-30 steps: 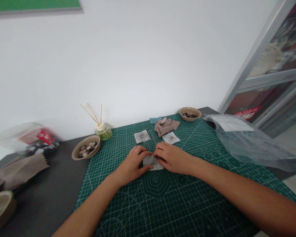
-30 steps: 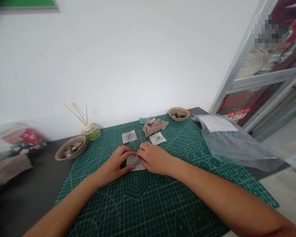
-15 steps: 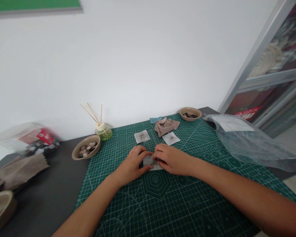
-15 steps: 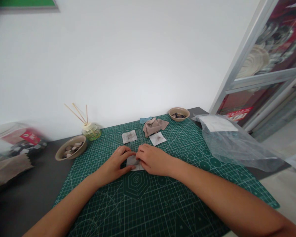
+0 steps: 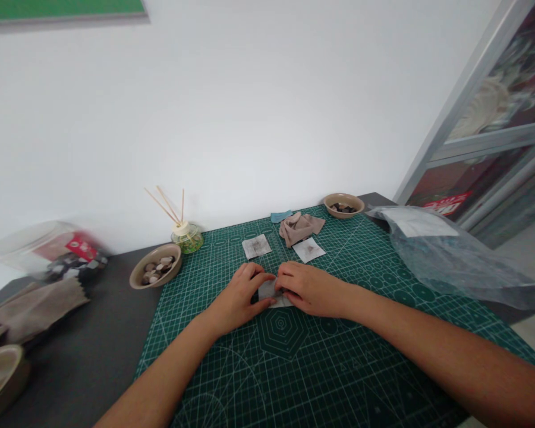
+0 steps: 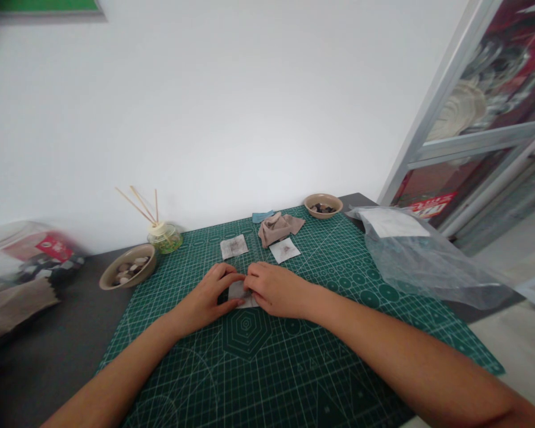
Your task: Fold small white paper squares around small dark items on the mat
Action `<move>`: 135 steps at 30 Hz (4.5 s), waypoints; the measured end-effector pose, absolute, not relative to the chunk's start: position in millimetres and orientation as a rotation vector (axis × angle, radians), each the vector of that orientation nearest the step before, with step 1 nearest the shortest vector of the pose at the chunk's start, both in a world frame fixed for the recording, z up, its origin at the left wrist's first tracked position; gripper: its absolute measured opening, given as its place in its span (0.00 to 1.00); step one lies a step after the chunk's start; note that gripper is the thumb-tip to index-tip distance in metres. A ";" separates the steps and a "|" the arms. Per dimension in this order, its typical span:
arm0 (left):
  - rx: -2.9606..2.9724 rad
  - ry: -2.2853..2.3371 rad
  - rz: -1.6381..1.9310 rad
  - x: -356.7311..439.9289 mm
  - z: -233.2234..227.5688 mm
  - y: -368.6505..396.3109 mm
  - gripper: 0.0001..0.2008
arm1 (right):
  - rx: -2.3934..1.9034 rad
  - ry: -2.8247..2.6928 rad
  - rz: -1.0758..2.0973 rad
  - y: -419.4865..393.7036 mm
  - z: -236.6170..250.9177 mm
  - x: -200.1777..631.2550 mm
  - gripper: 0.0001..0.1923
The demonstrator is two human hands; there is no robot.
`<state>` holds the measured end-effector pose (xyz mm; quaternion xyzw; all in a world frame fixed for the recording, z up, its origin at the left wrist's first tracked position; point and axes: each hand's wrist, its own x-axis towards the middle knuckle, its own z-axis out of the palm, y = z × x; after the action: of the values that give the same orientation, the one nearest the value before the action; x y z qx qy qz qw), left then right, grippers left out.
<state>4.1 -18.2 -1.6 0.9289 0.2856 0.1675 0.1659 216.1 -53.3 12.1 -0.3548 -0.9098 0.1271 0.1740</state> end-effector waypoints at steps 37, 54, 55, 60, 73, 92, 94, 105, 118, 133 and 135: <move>2.625 0.805 0.472 3.9 -1.5 -17.8 0.17 | -1.036 -2.571 0.349 -51.7 9.5 216.4 0.07; 2.648 0.809 0.465 4.2 -1.7 -17.5 0.16 | -1.005 -2.580 0.358 -54.4 12.4 216.9 0.13; 2.648 0.806 0.465 4.2 -1.6 -17.5 0.16 | -1.005 -2.580 0.356 -54.6 12.3 217.0 0.13; 2.648 0.801 0.467 4.1 -2.2 -17.7 0.15 | -1.031 -2.581 0.329 -52.6 9.9 216.7 0.09; 2.656 0.804 0.477 3.7 -3.0 -17.2 0.15 | -1.042 -2.569 0.335 -53.6 11.2 218.0 0.09; 2.647 0.807 0.476 4.1 -2.8 -17.8 0.14 | -1.019 -2.572 0.306 -52.7 10.9 216.5 0.06; 2.647 0.806 0.479 3.9 -3.2 -17.6 0.14 | -1.034 -2.565 0.292 -53.1 11.2 216.3 0.06; 2.649 0.818 0.474 4.7 -1.5 -17.7 0.14 | -0.992 -2.572 0.345 -53.4 12.2 216.7 0.10; 2.645 0.808 0.480 3.8 -1.9 -17.1 0.14 | -1.019 -2.583 0.330 -51.6 10.0 217.4 0.12; 2.634 0.808 0.468 4.6 -0.7 -18.1 0.14 | -1.047 -2.560 0.301 -52.6 11.0 217.4 0.07; 2.633 0.810 0.464 4.3 -0.6 -18.3 0.14 | -1.048 -2.548 0.329 -52.5 10.9 217.1 0.07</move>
<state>4.3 -18.3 -0.6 0.9283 0.2856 0.1635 0.1731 217.1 -52.5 10.9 -0.3713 -0.9029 0.1166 0.1825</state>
